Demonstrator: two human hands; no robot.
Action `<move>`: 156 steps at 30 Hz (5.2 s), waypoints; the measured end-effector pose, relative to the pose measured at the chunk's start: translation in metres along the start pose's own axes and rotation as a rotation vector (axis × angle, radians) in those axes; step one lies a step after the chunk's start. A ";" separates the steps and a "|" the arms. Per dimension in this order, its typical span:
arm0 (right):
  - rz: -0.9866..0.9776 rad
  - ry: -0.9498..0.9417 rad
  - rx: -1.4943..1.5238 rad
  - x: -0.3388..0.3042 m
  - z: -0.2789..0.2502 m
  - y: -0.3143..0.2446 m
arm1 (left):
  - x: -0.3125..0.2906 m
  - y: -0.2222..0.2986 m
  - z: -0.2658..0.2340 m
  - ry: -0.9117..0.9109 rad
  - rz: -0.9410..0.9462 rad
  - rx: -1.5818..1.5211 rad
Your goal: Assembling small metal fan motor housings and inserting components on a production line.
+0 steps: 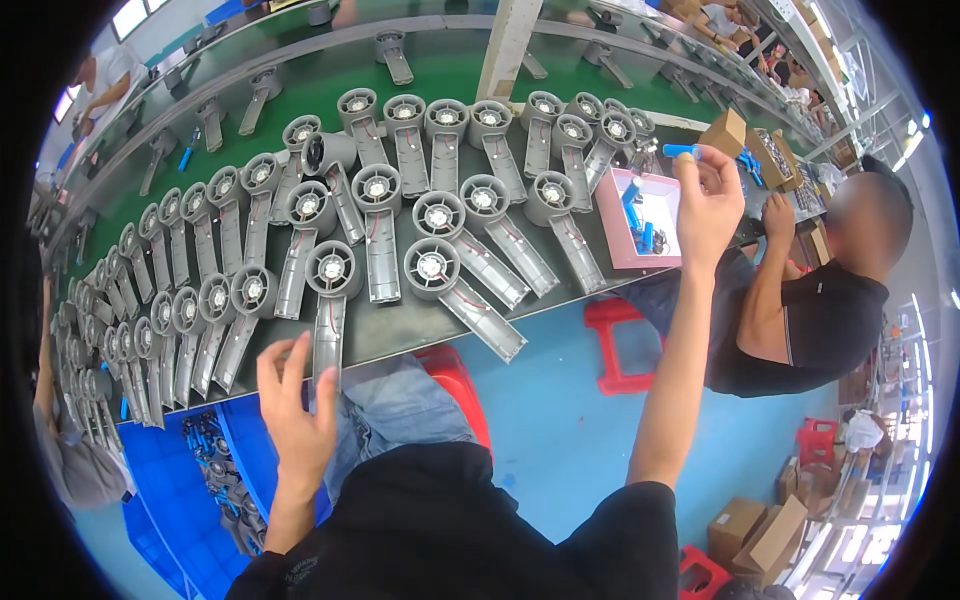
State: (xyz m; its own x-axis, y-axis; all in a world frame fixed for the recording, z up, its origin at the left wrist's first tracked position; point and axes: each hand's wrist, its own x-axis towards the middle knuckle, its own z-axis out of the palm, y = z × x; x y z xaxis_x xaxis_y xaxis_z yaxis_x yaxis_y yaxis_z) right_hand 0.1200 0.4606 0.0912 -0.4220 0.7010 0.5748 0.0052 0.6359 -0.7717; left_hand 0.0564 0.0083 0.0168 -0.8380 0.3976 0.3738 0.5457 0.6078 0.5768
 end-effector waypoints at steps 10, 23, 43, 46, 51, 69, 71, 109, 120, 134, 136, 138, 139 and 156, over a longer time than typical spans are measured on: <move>0.115 0.081 0.032 0.002 -0.012 0.034 | 0.016 0.000 -0.011 0.085 0.027 -0.124; 0.295 -0.216 0.874 -0.098 0.060 -0.081 | 0.042 0.026 -0.001 -0.145 -0.107 -0.860; 0.365 -0.680 0.362 -0.237 0.133 -0.112 | 0.046 -0.037 -0.025 -0.163 0.107 -0.312; 0.302 -0.752 0.324 -0.241 0.143 -0.112 | 0.043 -0.028 -0.011 -0.180 0.308 0.051; 0.307 -0.747 0.323 -0.244 0.152 -0.111 | 0.048 -0.029 0.000 -0.159 0.445 0.123; -0.163 -0.407 0.310 -0.253 0.203 -0.110 | 0.049 -0.027 -0.004 -0.134 -0.284 -0.760; -0.166 -0.399 0.281 -0.253 0.202 -0.111 | 0.042 -0.026 -0.002 0.008 -0.095 -0.712; -0.310 -0.545 0.315 -0.248 0.199 -0.097 | 0.040 -0.059 0.009 -0.103 0.148 -0.562; -0.384 -0.542 0.314 -0.245 0.199 -0.096 | 0.043 -0.064 0.007 -0.125 0.235 -0.539; 0.585 -0.758 0.154 -0.273 0.153 -0.130 | 0.032 -0.043 0.016 0.078 0.145 -0.534; 0.594 -0.748 0.211 -0.270 0.141 -0.143 | 0.036 -0.036 0.013 0.110 0.111 -0.584; 0.586 -0.685 0.268 -0.252 0.144 -0.162 | 0.053 -0.032 -0.002 0.138 0.065 -0.714; 0.549 -0.647 0.283 -0.240 0.145 -0.174 | 0.064 -0.026 -0.018 0.105 -0.005 -0.816; -0.174 -1.076 -0.079 -0.075 0.624 -0.131 | 0.383 -0.320 -0.065 0.145 -0.157 -0.047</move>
State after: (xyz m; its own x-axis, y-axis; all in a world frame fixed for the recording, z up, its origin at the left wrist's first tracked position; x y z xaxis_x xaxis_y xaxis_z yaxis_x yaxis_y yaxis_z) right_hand -0.4145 0.1237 -0.0200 -0.9940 -0.0253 0.1061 -0.0896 0.7449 -0.6612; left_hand -0.4392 -0.0791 0.0228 -0.9060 0.1951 0.3755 0.4105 0.6205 0.6682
